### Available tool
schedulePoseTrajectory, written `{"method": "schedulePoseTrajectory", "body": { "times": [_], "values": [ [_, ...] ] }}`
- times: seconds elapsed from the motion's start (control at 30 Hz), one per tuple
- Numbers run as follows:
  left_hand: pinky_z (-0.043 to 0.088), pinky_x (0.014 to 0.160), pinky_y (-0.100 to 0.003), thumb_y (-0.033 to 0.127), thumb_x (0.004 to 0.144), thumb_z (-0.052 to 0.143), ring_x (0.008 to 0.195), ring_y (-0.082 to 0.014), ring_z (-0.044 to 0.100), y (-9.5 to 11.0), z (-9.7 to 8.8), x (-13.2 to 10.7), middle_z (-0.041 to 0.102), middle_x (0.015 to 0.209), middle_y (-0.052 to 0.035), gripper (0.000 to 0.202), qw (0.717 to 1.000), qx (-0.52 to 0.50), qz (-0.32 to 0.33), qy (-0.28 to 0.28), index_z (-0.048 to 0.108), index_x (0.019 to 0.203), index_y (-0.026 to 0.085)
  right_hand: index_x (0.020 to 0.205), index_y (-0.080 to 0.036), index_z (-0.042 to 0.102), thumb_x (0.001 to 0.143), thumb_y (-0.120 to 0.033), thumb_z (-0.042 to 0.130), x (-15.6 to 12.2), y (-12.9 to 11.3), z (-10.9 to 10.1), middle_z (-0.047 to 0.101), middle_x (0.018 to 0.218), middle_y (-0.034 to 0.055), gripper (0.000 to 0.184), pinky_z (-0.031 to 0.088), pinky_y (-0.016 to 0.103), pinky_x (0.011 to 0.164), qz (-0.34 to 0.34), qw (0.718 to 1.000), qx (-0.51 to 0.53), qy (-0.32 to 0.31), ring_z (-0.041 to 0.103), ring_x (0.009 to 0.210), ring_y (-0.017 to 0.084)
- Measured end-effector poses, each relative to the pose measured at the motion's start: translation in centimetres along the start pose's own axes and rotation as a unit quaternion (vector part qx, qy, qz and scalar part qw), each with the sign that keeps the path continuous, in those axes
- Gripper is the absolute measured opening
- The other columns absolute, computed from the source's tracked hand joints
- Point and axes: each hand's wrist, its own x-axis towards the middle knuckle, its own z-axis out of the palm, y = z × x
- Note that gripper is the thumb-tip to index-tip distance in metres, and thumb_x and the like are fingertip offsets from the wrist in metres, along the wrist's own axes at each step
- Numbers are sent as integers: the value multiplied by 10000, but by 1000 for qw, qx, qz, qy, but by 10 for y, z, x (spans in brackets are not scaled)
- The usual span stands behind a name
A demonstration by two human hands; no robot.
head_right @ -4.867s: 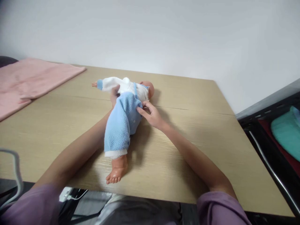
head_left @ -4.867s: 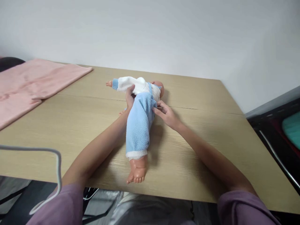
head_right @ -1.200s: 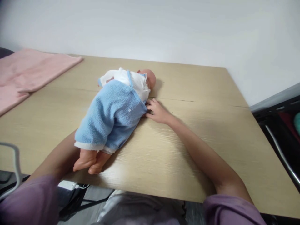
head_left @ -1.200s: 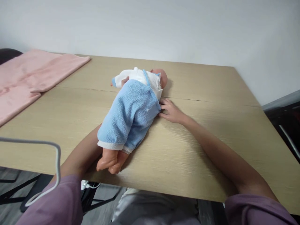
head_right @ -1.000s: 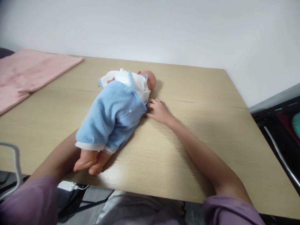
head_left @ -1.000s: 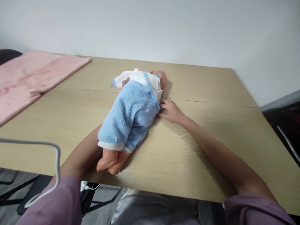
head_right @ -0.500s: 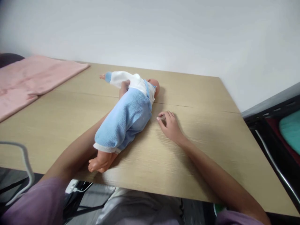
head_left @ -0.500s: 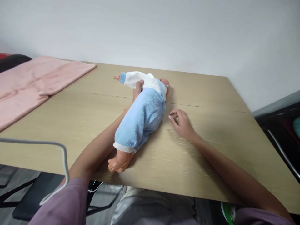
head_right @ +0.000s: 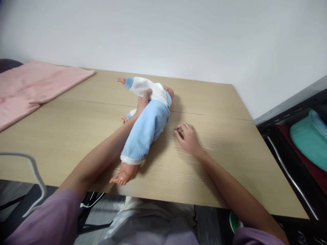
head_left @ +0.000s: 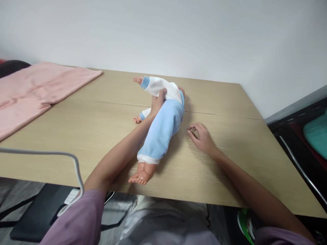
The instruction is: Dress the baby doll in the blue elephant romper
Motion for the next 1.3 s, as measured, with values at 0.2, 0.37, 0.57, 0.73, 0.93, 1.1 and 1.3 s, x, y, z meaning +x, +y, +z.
{"method": "schedulePoseTrajectory", "body": {
  "times": [0.2, 0.37, 0.57, 0.73, 0.93, 1.1, 1.3],
  "values": [
    [575, 1218, -505, 777, 1014, 679, 1403, -394, 717, -27, 19, 9, 834, 1331, -164, 613, 954, -279, -25, 106, 736, 1192, 193, 1039, -275, 683, 1105, -340, 622, 2, 3, -2, 765, 1041, 92, 111, 555, 526, 987, 7, 1000, 3, -11, 708, 1031, 329],
    [550, 1245, -459, 673, 1049, 674, 1406, -358, 724, -22, 30, 5, 827, 1397, -161, 533, 964, -249, 3, 89, 729, 1247, 180, 1030, -268, 694, 1113, -373, 620, 3, 10, -1, 751, 1035, 92, 153, 548, 523, 997, 10, 1000, -8, -29, 701, 1017, 330],
    [494, 1291, -508, 544, 1053, 677, 1442, -370, 710, -9, 40, -3, 797, 1483, -199, 489, 973, -218, 27, 70, 719, 1348, 156, 1072, -280, 726, 1085, -560, 684, 2, 26, -13, 769, 1060, 85, 284, 610, 509, 995, 133, 986, 100, 6, 730, 1016, 314],
    [516, 1249, -560, 506, 1067, 671, 1383, -406, 727, 11, 43, -13, 806, 1430, -194, 405, 989, -115, 88, 5, 753, 1287, 175, 1260, -286, 767, 1074, -764, 628, 1, 20, -38, 813, 1290, 97, 531, 622, 479, 1110, 235, 929, 287, 9, 773, 1164, 295],
    [525, 1218, -574, 427, 1022, 717, 1330, -411, 711, 40, 35, -39, 783, 1374, -181, 395, 969, 36, 210, -123, 723, 1347, 202, 1397, -306, 751, 1036, -907, 405, -1, 14, -60, 819, 1389, 142, 783, 646, 589, 1119, 343, 830, 439, -23, 785, 1286, 371],
    [521, 1206, -510, 474, 1093, 629, 1303, -353, 696, 36, 13, -51, 761, 1336, -146, 329, 961, 58, 233, -134, 756, 1268, 226, 1290, -249, 785, 986, -885, 354, -5, 29, -75, 778, 1490, 224, 827, 528, 643, 1272, 427, 727, 536, -37, 756, 1380, 379],
    [414, 1297, -605, 498, 1107, 562, 1423, -444, 587, -24, -27, -28, 752, 1432, -223, 386, 979, 202, 7, -8, 739, 1248, 186, 1235, -279, 792, 1037, -526, 539, 1, 36, -92, 834, 1437, 142, 405, 586, 605, 1237, 395, 745, 537, -31, 800, 1338, 325]
  ]
}}
